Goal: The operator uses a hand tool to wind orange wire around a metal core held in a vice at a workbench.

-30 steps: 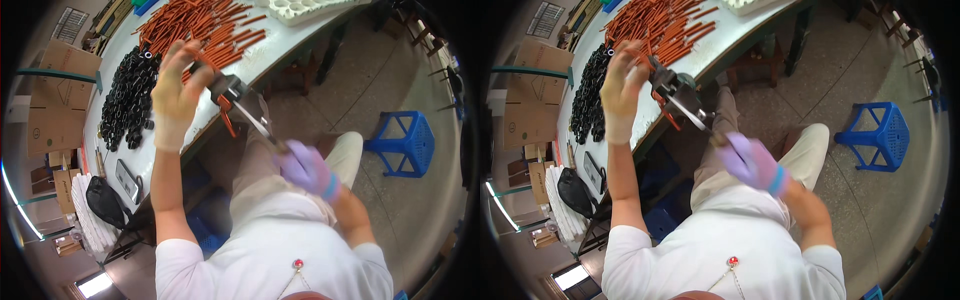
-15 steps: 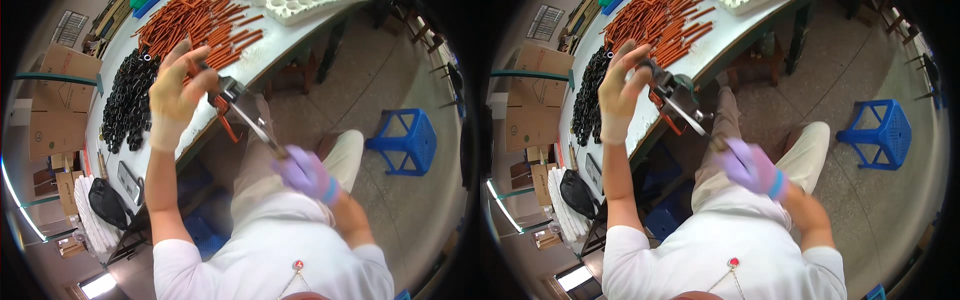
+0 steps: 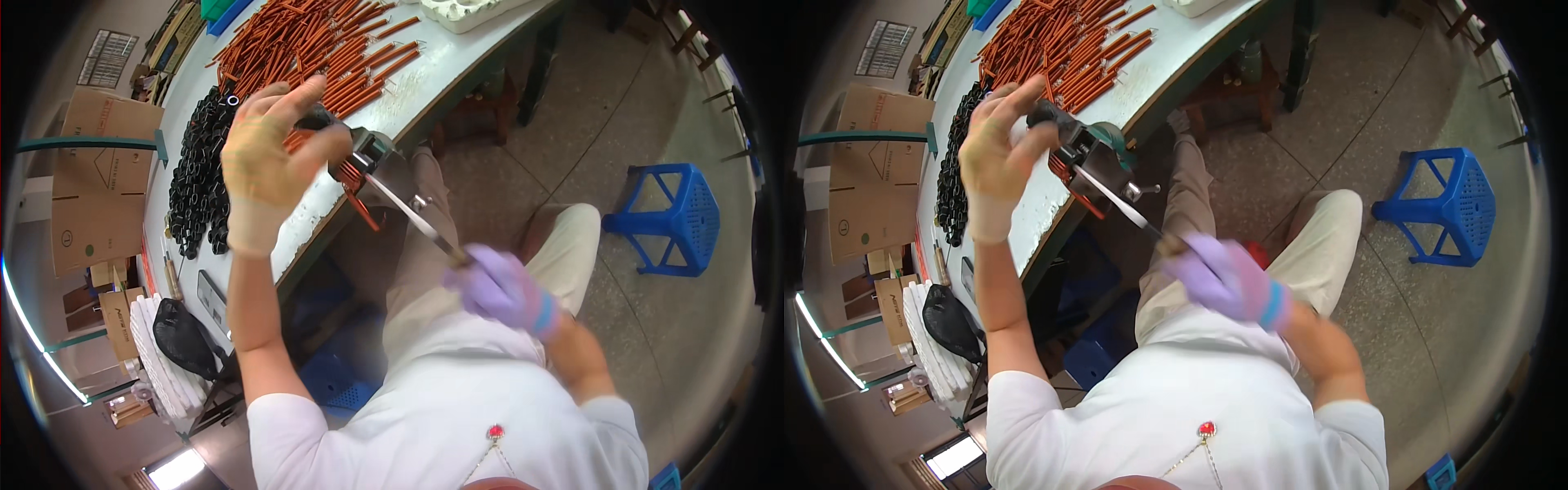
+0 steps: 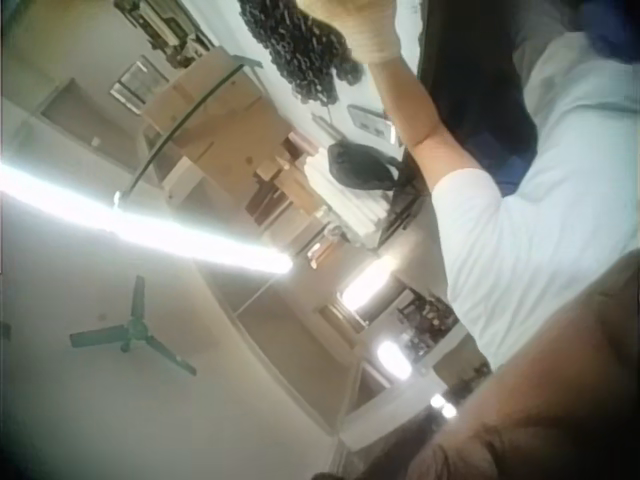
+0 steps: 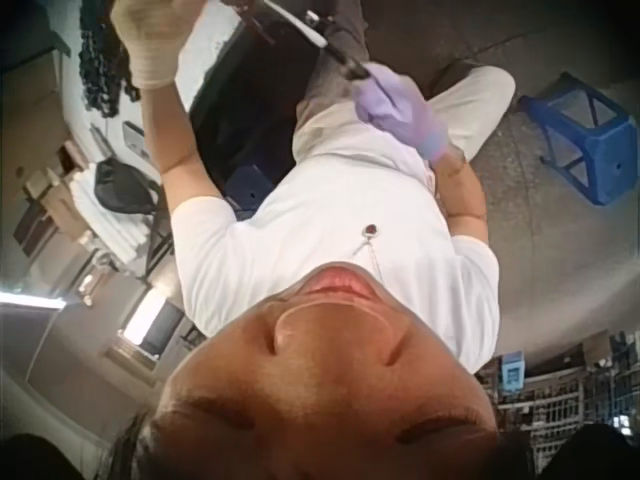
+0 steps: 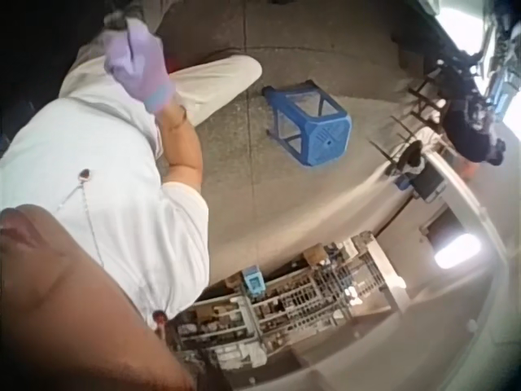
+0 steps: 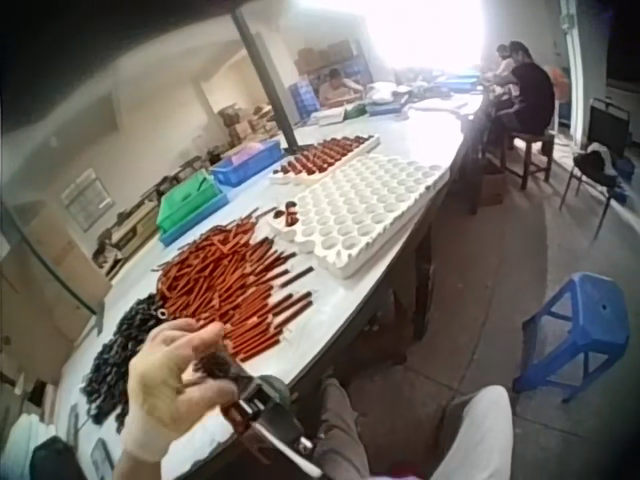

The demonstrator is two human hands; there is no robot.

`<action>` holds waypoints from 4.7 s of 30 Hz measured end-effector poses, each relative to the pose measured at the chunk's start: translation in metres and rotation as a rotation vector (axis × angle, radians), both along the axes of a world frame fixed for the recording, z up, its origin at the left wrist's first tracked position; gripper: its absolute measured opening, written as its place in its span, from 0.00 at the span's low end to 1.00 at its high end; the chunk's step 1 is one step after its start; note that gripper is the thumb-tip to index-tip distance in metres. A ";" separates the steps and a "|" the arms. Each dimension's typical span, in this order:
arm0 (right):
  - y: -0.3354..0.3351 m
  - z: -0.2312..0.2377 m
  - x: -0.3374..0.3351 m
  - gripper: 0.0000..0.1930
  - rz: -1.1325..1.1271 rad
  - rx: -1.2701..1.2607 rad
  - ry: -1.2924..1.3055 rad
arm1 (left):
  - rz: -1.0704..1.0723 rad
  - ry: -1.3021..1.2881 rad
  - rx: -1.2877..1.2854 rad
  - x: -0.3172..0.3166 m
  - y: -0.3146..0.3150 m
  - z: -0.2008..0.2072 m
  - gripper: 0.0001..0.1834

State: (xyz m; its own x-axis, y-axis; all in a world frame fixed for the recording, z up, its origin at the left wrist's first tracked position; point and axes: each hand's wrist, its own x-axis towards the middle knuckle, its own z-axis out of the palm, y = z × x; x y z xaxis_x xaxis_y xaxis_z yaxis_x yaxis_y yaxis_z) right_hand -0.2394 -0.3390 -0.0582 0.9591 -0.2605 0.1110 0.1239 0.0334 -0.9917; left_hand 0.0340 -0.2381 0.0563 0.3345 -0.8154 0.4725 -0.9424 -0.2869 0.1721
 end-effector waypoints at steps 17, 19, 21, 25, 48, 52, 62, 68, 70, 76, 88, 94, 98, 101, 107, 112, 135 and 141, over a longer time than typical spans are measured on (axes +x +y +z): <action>-0.007 0.001 -0.064 0.17 0.176 0.367 0.170 | -0.215 -0.151 0.051 -0.014 0.002 0.015 0.36; -0.004 -0.003 -0.083 0.18 0.290 0.526 0.300 | -0.456 -0.371 0.345 -0.030 0.001 0.017 0.33; 0.001 -0.004 -0.064 0.19 0.313 0.653 0.431 | -0.434 -0.491 0.257 -0.031 -0.002 0.019 0.30; 0.007 0.010 0.034 0.22 0.342 0.852 0.281 | -0.134 -0.071 -0.097 -0.004 -0.005 0.020 0.09; 0.003 -0.010 -0.074 0.20 0.344 0.687 0.280 | -0.512 -0.421 0.371 -0.037 -0.012 0.030 0.26; 0.007 0.009 0.004 0.25 0.466 0.942 0.355 | -0.365 -0.356 0.082 -0.023 -0.016 0.029 0.15; 0.001 -0.008 -0.073 0.25 0.392 0.799 0.396 | -0.503 -0.414 0.337 -0.037 -0.019 0.035 0.26; 0.015 0.013 0.043 0.27 0.410 1.092 0.217 | -0.130 -0.012 0.055 -0.008 -0.012 0.025 0.13; 0.011 0.012 0.040 0.25 0.382 0.968 0.285 | 0.126 0.614 0.155 0.004 -0.005 0.028 0.18; 0.004 -0.015 -0.070 0.27 0.405 0.909 0.290 | -0.514 -0.332 0.352 -0.028 -0.020 0.034 0.23; -0.004 -0.007 -0.046 0.28 0.374 0.815 0.338 | -0.283 -0.138 0.239 -0.009 -0.012 0.048 0.24; 0.016 -0.013 -0.020 0.31 0.596 1.133 0.095 | -0.600 -0.462 0.202 -0.036 -0.054 0.039 0.17; 0.022 -0.002 0.035 0.29 0.538 1.290 0.222 | -0.048 0.155 0.212 0.002 -0.035 0.038 0.15; 0.001 -0.007 -0.010 0.21 0.345 0.786 0.307 | 0.119 0.181 0.337 0.006 -0.017 0.041 0.28; -0.005 -0.005 -0.083 0.09 -0.028 0.258 0.167 | -0.692 -0.546 0.479 -0.058 -0.031 0.022 0.15; -0.001 -0.010 -0.017 0.18 -0.059 0.421 0.132 | -1.088 -0.712 0.673 -0.075 -0.020 0.009 0.20; -0.015 0.012 -0.080 0.14 0.157 0.230 0.330 | -0.520 -0.356 0.345 -0.025 -0.022 0.038 0.31; 0.003 0.010 -0.013 0.19 0.062 0.701 0.306 | -0.628 -0.577 0.195 -0.038 -0.054 0.031 0.26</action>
